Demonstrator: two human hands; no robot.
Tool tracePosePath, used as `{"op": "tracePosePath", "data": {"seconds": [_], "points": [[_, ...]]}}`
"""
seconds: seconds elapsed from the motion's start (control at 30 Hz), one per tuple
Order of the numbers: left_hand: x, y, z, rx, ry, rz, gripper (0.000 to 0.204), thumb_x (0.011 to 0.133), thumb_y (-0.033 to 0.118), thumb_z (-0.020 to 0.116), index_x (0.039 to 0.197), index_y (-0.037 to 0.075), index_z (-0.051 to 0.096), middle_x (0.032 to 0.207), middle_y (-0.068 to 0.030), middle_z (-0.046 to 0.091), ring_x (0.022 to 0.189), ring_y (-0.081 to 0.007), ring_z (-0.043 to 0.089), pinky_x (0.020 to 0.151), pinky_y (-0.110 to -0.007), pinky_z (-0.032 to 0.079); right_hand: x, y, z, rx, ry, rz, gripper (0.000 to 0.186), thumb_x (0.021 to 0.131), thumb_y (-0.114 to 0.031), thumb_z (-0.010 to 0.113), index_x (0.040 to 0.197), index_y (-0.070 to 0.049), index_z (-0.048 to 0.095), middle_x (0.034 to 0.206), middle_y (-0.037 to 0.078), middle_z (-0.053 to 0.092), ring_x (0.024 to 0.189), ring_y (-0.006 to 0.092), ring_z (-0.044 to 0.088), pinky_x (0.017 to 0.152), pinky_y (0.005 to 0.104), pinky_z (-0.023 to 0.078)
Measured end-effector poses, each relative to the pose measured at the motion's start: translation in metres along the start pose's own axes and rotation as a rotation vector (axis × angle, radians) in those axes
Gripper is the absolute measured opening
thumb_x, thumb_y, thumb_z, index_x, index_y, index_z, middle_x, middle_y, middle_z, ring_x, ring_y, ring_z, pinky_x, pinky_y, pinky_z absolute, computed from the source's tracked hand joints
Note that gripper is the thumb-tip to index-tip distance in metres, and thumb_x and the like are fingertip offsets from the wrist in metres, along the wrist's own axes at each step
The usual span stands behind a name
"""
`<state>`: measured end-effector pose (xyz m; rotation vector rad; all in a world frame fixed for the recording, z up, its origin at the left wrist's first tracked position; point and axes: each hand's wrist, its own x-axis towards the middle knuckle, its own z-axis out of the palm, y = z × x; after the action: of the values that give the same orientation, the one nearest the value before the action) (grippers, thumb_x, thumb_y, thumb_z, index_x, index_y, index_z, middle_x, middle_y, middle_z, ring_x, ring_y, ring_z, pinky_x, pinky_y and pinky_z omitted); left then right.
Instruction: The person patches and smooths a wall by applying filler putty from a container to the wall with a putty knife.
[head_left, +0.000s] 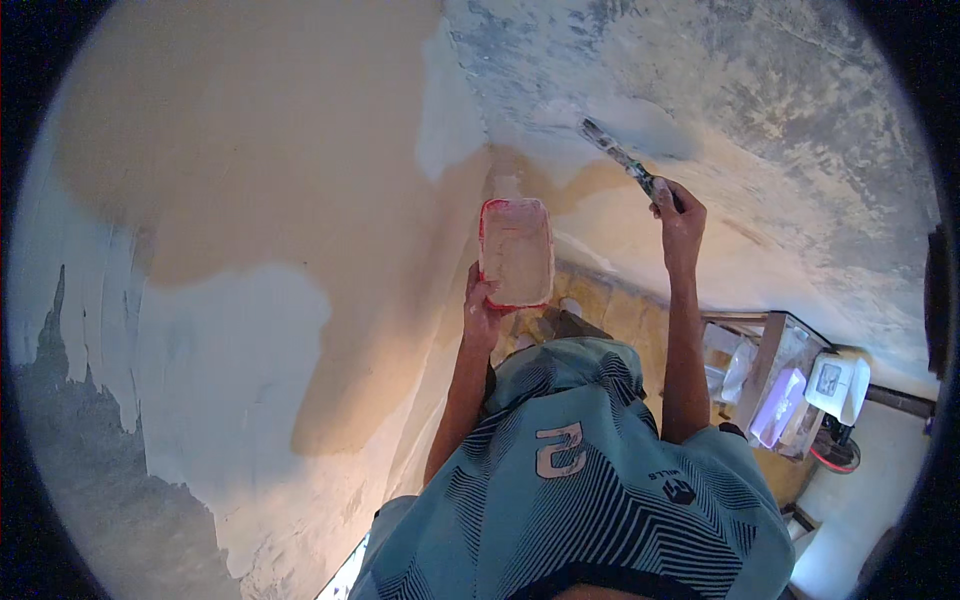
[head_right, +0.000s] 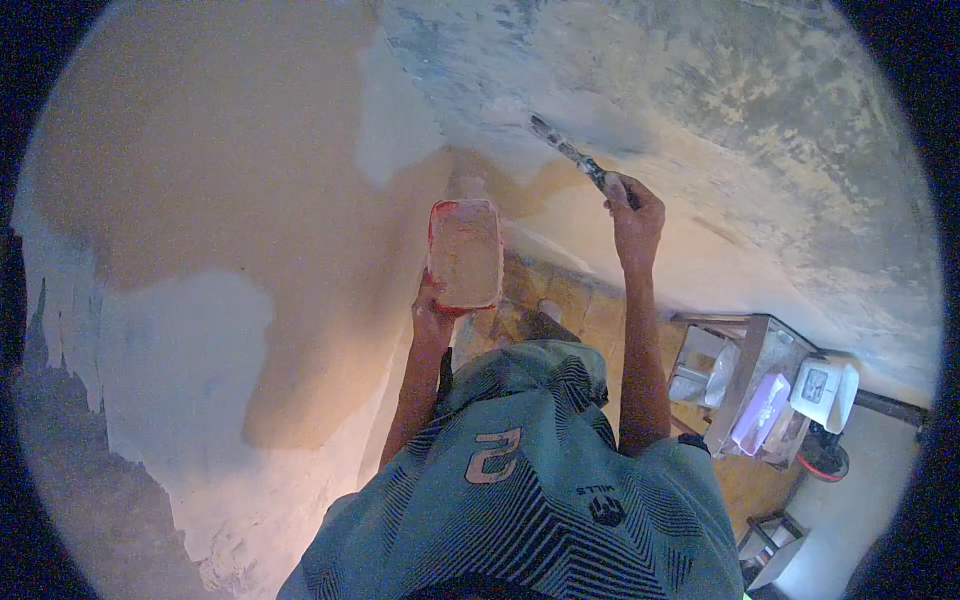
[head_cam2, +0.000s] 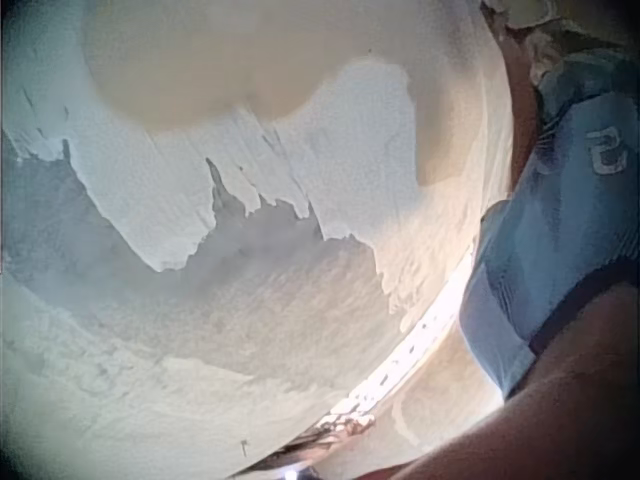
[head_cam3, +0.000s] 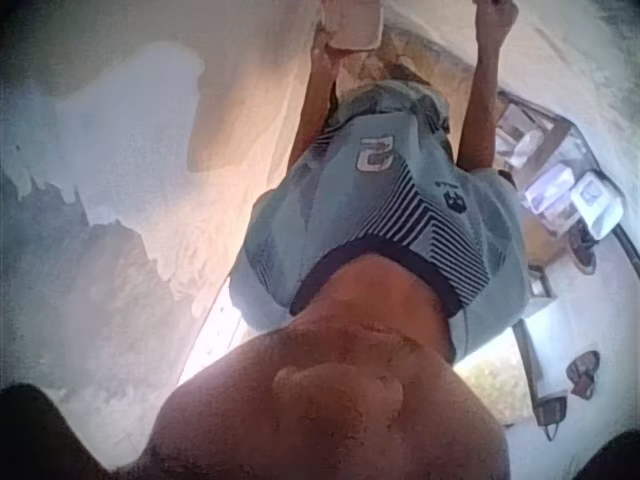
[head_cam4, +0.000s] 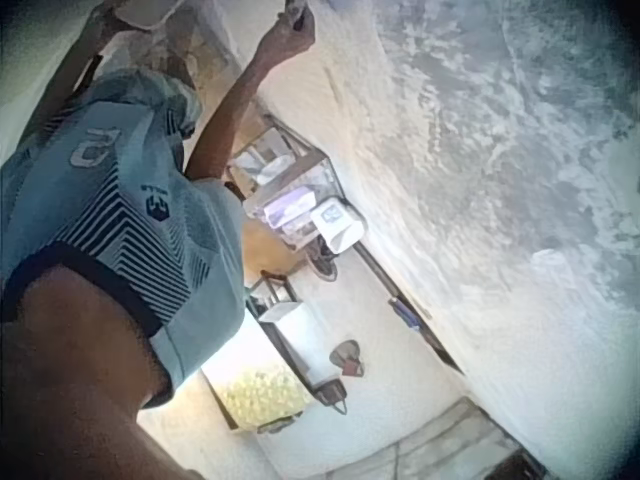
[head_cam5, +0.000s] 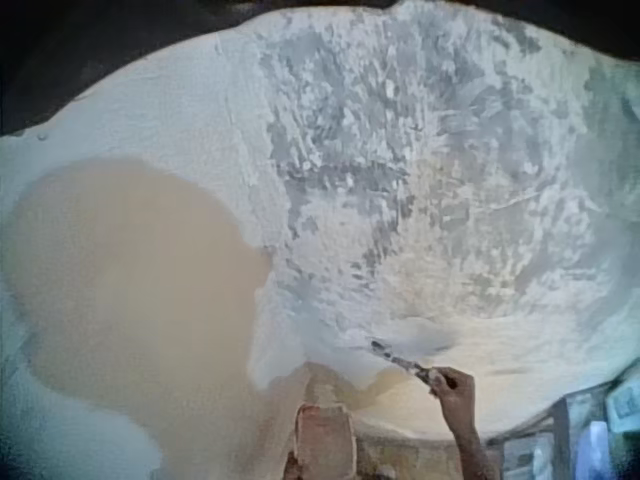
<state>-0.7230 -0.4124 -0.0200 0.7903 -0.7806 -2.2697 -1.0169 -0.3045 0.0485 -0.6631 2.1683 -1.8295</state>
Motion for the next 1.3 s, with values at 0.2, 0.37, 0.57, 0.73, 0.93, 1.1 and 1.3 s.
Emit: {"op": "tracePosePath", "data": {"seconds": [0.2,0.37,0.57,0.73,0.93,1.1,1.3], "points": [[0.006,0.006,0.008,0.014,-0.07,0.021,0.072,0.081,0.025,0.056,0.146,0.008,0.031,0.136,-0.0194,0.05,0.12,-0.0407,0.057,0.087,-0.061,0.057,-0.024,-0.022,-0.022,0.057,-0.066,0.003,0.027,0.091,-0.021,0.068,0.105,0.002,0.07,0.077,0.004,0.064,0.07,0.01,0.056,0.063,0.026,0.045],[0.004,0.01,0.006,-0.001,-0.052,0.02,0.067,0.085,0.029,0.056,0.145,0.008,0.034,0.133,-0.0175,0.054,0.118,-0.038,0.059,0.087,-0.057,0.058,-0.068,-0.046,-0.017,-0.057,-0.284,-0.071,0.025,0.083,-0.007,0.072,0.107,-0.003,0.067,0.094,0.007,0.066,0.085,0.0161,0.063,0.076,0.0277,0.05],[-0.007,0.036,0.031,0.008,0.029,-0.02,0.064,0.079,0.023,0.061,0.135,0.003,0.038,0.126,-0.0162,0.054,0.114,-0.0318,0.061,0.086,-0.05,0.059,-0.095,-0.056,-0.026,-0.375,-0.398,-0.495,0.045,0.072,0.0,0.075,0.115,-0.009,0.066,0.109,0.015,0.061,0.099,0.0306,0.064,0.083,0.0344,0.055],[-0.005,0.036,0.02,0.092,0.063,-0.036,0.068,0.077,0.026,0.063,0.135,0.002,0.037,0.125,-0.0163,0.053,0.113,-0.0318,0.061,0.083,-0.049,0.06,-0.092,-0.071,-0.034,-0.518,-0.525,-0.647,0.049,0.074,0.0,0.074,0.121,-0.01,0.065,0.11,0.012,0.054,0.095,0.0288,0.063,0.085,0.0365,0.057],[-0.007,0.041,0.024,0.185,0.004,-0.019,0.071,0.077,0.027,0.063,0.136,0.0,0.036,0.127,-0.0178,0.05,0.114,-0.0318,0.061,0.082,-0.05,0.061,-0.074,-0.087,-0.034,-0.669,-0.583,-0.69,0.046,0.075,0.006,0.067,0.118,-0.009,0.063,0.116,0.012,0.051,0.098,0.0293,0.063,0.085,0.0368,0.059],[-0.009,0.045,0.028,0.191,0.045,-0.036,0.067,0.079,0.027,0.063,0.135,-0.001,0.038,0.122,-0.0184,0.055,0.106,-0.0333,0.065,0.073,-0.047,0.064,-0.065,-0.086,-0.036,-0.876,-0.742,-0.764,0.042,0.076,-0.001,0.062,0.116,-0.012,0.062,0.117,0.008,0.055,0.099,0.0271,0.062,0.08,0.0388,0.058],[-0.009,0.055,0.026,0.108,0.008,-0.099,0.06,0.082,0.027,0.062,0.131,0.0,0.042,0.123,-0.0198,0.056,0.108,-0.0362,0.064,0.074,-0.049,0.064,-0.06,-0.086,-0.041,-0.969,-0.786,-0.971,0.042,0.076,-0.012,0.061,0.118,-0.016,0.061,0.119,0.003,0.058,0.092,0.022,0.06,0.078,0.0359,0.053]]}}
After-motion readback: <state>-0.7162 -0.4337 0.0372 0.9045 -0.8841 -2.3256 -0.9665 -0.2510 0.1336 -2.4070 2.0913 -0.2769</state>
